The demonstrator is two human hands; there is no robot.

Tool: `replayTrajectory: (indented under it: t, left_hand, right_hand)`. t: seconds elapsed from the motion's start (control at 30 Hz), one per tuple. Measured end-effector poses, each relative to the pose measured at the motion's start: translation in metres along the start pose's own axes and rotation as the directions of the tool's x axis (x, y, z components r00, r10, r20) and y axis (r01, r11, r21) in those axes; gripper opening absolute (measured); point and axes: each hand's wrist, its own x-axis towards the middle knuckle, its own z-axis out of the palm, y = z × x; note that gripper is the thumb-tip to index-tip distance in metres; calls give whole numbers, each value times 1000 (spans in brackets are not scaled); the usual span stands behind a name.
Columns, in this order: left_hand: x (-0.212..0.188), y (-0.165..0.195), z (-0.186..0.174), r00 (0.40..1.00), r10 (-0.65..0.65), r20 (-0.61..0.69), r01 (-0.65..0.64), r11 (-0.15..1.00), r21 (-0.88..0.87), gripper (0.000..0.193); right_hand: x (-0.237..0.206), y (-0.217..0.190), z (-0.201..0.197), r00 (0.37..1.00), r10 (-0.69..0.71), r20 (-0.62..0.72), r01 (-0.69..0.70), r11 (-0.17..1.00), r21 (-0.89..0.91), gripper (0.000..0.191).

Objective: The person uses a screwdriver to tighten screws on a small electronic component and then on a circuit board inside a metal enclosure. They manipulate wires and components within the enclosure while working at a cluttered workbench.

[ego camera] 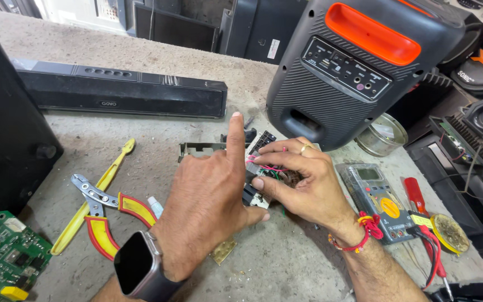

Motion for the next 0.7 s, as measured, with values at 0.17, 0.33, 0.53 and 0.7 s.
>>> replayTrajectory:
  t: [0.17,0.33,0.53,0.7]
  left_hand:
    - [-3,0,0,995,-24,98,28,999,-33,143]
    - [-9,-4,-4,992,22,128,-9,995,-104,127]
    - [-5,7,-3,982,-35,185,56,992,-109,113]
    - [-5,11,-1,988,-16,155,37,990,-133,114]
  right_hand:
    - [-2,-1,0,993,121,15,-122,988,97,29]
    - [-7,0,-3,991,136,1,-136,989,54,31]
    - [-13,4,-10,994,103,-36,-103,995,-10,31]
    - [-17,6,-15,993,110,-43,-112,993,-28,30]
